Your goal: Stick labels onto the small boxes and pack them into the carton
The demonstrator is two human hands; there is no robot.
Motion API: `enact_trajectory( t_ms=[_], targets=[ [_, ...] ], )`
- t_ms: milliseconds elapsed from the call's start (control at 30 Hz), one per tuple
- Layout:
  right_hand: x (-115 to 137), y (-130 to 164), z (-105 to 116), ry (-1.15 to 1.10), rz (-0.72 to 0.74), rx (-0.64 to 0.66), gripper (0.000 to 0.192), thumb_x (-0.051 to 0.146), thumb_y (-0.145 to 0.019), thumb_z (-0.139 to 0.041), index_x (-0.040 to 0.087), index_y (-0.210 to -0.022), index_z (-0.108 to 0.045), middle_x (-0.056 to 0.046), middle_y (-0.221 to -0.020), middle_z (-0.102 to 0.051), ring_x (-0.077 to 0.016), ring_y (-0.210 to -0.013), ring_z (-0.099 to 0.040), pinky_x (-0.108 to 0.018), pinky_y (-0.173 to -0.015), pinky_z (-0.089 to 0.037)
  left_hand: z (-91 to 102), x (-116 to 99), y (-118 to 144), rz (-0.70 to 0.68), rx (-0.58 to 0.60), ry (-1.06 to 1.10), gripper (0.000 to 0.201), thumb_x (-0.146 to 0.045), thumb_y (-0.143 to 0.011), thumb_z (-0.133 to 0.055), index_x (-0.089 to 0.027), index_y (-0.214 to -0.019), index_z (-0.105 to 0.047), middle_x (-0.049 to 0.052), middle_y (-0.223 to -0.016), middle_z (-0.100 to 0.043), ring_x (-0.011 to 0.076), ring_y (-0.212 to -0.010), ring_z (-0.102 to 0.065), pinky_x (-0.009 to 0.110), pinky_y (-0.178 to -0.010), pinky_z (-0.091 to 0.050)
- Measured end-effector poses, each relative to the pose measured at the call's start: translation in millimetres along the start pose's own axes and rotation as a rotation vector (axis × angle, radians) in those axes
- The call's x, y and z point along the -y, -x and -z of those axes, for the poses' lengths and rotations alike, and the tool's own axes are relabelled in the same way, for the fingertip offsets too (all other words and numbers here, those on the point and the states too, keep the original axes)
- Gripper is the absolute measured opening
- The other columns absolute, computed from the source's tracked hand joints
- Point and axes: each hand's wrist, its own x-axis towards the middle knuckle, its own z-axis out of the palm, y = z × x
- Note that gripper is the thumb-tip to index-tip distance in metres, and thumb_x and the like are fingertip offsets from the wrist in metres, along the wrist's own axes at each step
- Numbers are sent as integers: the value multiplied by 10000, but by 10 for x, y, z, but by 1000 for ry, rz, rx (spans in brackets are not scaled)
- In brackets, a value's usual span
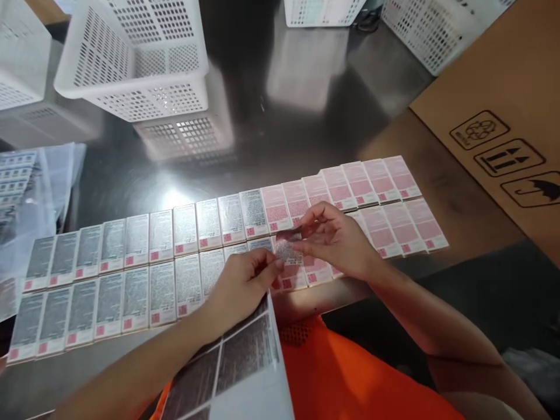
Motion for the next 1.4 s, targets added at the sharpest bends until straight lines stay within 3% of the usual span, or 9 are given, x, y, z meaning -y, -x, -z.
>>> enact_trajectory(
  t_ms=[167,333,733,967,1400],
  targets=[
    [-82,-49,3,113,-61,-51,254,422,-819,-719,198,-840,-601,17,-735,-640,-118,-624,-616,-246,-583,-527,-94,-50,25,80,-34,-41,365,-379,-908,-517,-201,-604,-611,-43,-542,-583,122,-538,-505,255,-548,-327],
    [-166,-144,34,361,-21,-55,238,422,-811,-726,194,-791,-662,19,-667,-655,-112,-579,-586,-228,-535,-453,-130,-102,31,129,38,-55,368,-378,-913,-497,-211,-613,-629,-35,-555,-612,128,-530,-519,260,-563,-335],
    [-107,-178,-4,693,-27,21,220,425,-821,-716,228,-725,-697,60,-555,-597,-88,-512,-502,-244,-504,-333,-177,-89,8,175,28,-373,385,-313,-917,-431,-192,-634,-661,35,-579,-648,166,-530,-540,298,-550,-277],
    [-119,-167,-41,767,20,-5,187,357,-832,-715,221,-706,-682,29,-596,-628,-123,-570,-548,-273,-548,-351,-176,-101,-45,215,66,-357,380,-325,-910,-434,-200,-678,-707,40,-601,-662,180,-542,-542,297,-550,-269],
    [-157,-163,-52,804,86,-29,202,353,-835,-720,216,-702,-657,14,-633,-648,-140,-587,-552,-288,-568,-369,-180,-96,-43,217,63,-359,381,-326,-905,-442,-202,-593,-623,9,-520,-559,153,-492,-433,297,-541,-191]
  ],
)
